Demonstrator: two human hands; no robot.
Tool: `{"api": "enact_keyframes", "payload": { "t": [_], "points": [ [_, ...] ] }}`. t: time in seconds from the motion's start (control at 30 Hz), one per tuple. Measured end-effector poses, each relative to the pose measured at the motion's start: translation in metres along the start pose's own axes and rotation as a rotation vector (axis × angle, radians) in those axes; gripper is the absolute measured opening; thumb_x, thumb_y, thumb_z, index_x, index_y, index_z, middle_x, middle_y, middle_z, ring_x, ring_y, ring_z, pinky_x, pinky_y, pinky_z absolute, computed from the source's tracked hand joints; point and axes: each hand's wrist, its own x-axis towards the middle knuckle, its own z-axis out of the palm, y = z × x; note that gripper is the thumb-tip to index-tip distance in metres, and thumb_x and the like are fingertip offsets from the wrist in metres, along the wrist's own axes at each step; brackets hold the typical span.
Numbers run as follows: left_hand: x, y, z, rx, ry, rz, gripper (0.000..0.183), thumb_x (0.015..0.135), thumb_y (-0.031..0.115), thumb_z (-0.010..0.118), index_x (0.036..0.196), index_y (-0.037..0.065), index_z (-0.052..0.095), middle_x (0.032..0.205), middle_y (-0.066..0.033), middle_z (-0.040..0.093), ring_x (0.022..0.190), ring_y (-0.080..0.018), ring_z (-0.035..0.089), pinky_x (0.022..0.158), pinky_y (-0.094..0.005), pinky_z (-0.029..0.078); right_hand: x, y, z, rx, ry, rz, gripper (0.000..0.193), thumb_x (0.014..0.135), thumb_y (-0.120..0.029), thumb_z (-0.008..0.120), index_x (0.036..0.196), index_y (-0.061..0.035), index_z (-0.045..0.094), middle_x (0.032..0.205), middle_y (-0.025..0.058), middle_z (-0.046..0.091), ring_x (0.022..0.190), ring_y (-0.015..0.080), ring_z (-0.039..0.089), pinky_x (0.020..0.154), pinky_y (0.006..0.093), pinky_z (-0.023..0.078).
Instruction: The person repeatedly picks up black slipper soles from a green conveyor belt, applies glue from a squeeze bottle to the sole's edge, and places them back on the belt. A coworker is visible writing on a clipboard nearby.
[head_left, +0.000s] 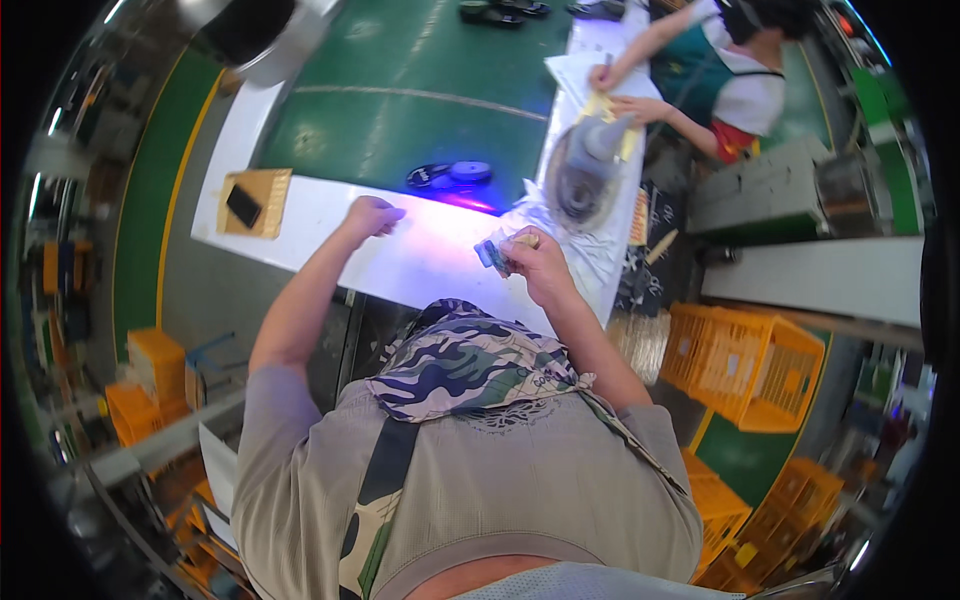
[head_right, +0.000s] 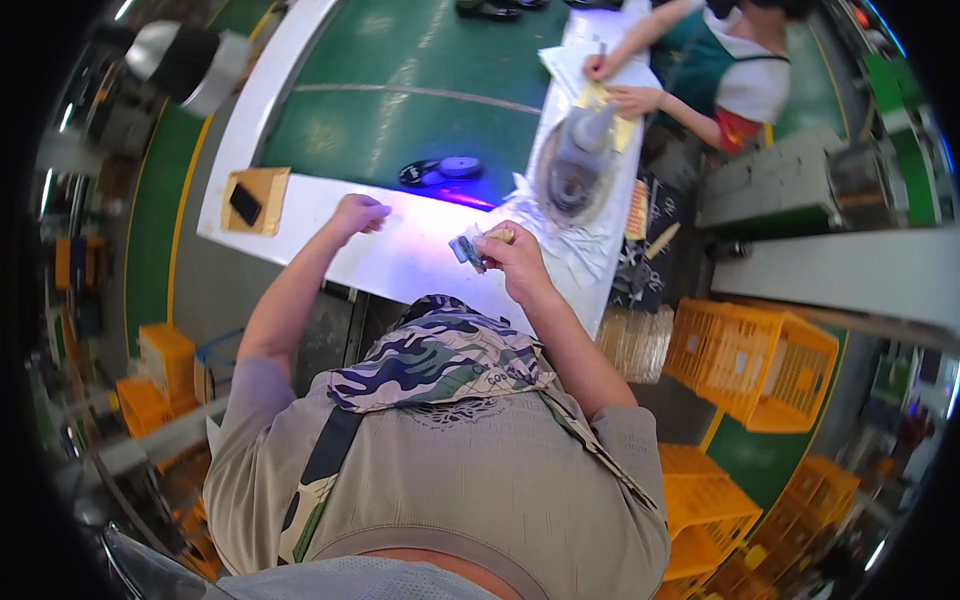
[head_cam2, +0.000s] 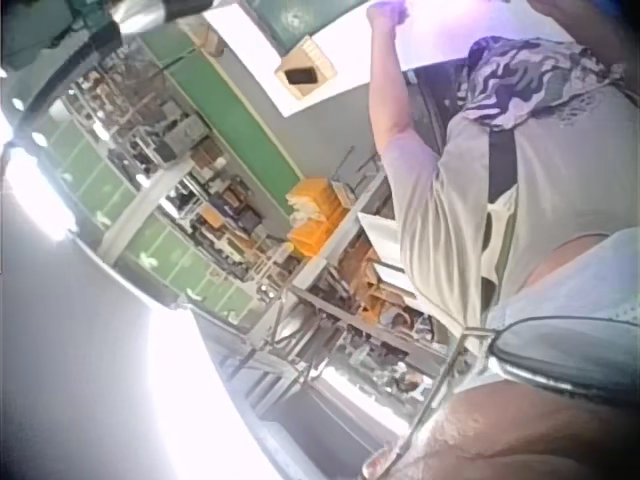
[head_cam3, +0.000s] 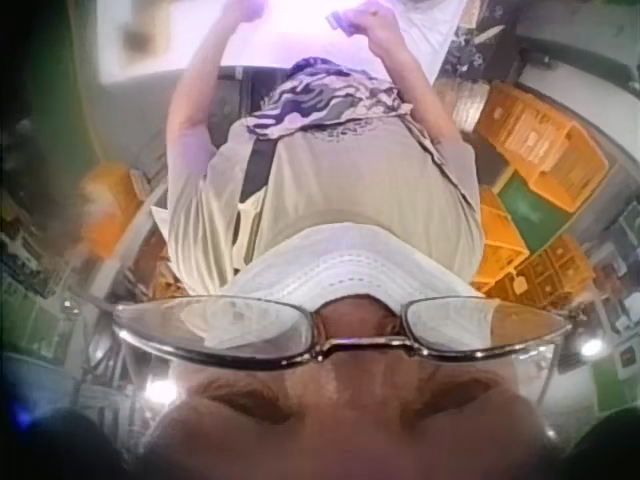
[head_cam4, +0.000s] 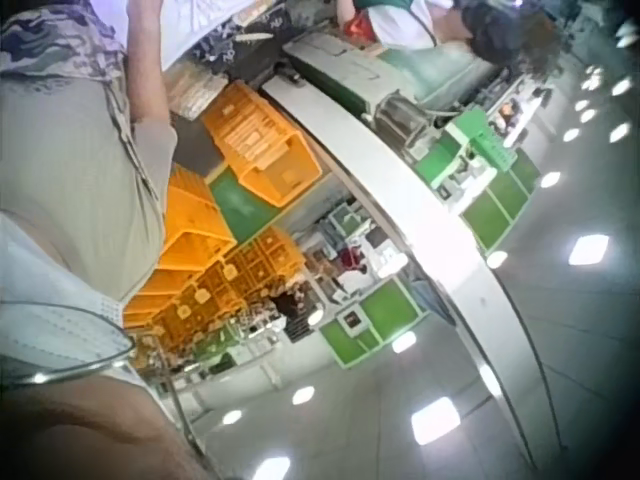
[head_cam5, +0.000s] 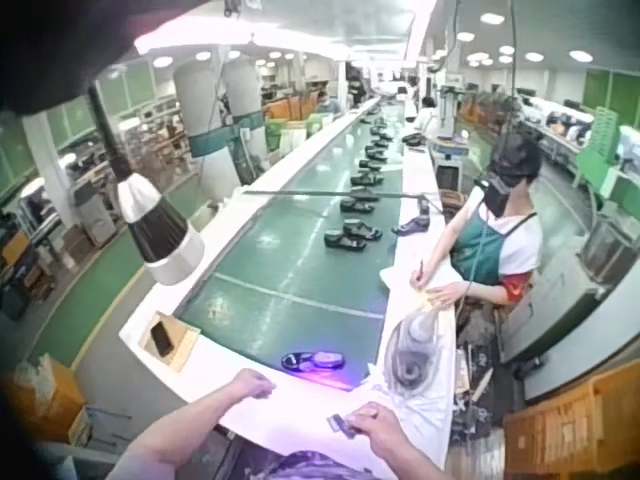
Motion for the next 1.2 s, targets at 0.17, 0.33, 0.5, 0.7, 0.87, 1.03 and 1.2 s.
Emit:
{"api": "enact_keyframes", "payload": {
  "t": [0.17,0.33,0.5,0.7,0.87,1.03,1.2],
  "points": [
    [0.09,0.024,0.098,-0.851,-0.335,-0.442,0.088,0.086,0.059,0.062,0.129,-0.013,0.039,0.108,-0.0222,0.062,0.095,-0.034,0.065,0.087,-0.0417,0.055,-0.039,-0.018,-0.042,0.106,0.232,-0.118,0.02,0.081,-0.008,0.074,0.084,-0.0072,0.055,0.075,0.0028,0.061,0.06,0.0117,0.057,0.055,0.0271,0.05],
    [0.149,0.043,0.124,-1.142,-0.094,-0.471,0.063,0.093,0.062,0.048,0.125,0.009,0.053,0.119,-0.0177,0.058,0.112,-0.0344,0.056,0.094,-0.0507,0.045,-0.07,0.004,-0.054,0.249,0.455,-0.24,0.019,0.082,-0.008,0.073,0.084,-0.0066,0.054,0.075,0.004,0.06,0.06,0.0123,0.057,0.055,0.0294,0.052],
    [0.205,0.009,0.12,-1.102,0.054,-0.491,0.035,0.094,0.038,0.056,0.116,0.01,0.056,0.117,-0.009,0.062,0.117,-0.0293,0.055,0.1,-0.0547,0.037,-0.082,0.019,-0.037,0.271,0.554,-0.216,0.019,0.083,-0.008,0.073,0.083,-0.0055,0.054,0.075,0.0052,0.06,0.06,0.0128,0.057,0.055,0.0295,0.052],
    [0.179,0.018,0.103,-1.066,-0.13,-0.188,0.038,0.088,0.009,0.06,0.125,0.003,0.051,0.117,-0.0164,0.061,0.107,-0.0353,0.062,0.091,-0.0528,0.051,-0.079,0.026,-0.012,0.293,0.634,-0.271,0.017,0.084,-0.006,0.071,0.083,-0.0051,0.054,0.076,0.0066,0.062,0.06,0.0132,0.057,0.054,0.0291,0.051],
    [0.136,0.052,0.043,-1.298,-0.477,0.057,0.033,0.09,0.014,0.059,0.122,0.005,0.053,0.112,-0.0101,0.065,0.103,-0.0269,0.064,0.089,-0.0448,0.052,-0.054,0.024,0.001,0.197,0.62,-0.267,0.019,0.083,-0.01,0.073,0.082,-0.0063,0.054,0.073,0.0052,0.061,0.059,0.0139,0.059,0.053,0.0272,0.05],
    [0.055,0.069,-0.032,-1.439,-0.844,0.322,0.062,0.081,0.014,0.072,0.136,0.005,0.046,0.136,-0.0159,0.053,0.128,-0.0337,0.049,0.11,-0.0519,0.037,-0.03,0.005,0.02,0.136,0.523,-0.298,0.019,0.082,-0.01,0.074,0.083,-0.0066,0.055,0.073,0.0048,0.06,0.058,0.0142,0.057,0.053,0.0302,0.05],
    [0.019,0.055,-0.061,-0.67,-0.38,0.826,0.061,0.072,0.011,0.08,0.126,0.004,0.052,0.125,-0.0132,0.06,0.117,-0.0273,0.057,0.107,-0.0434,0.042,-0.002,-0.012,0.04,0.007,0.494,-0.348,0.021,0.079,-0.009,0.076,0.084,-0.0072,0.055,0.075,0.0038,0.061,0.061,0.0128,0.059,0.054,0.0267,0.05]
  ]
}}
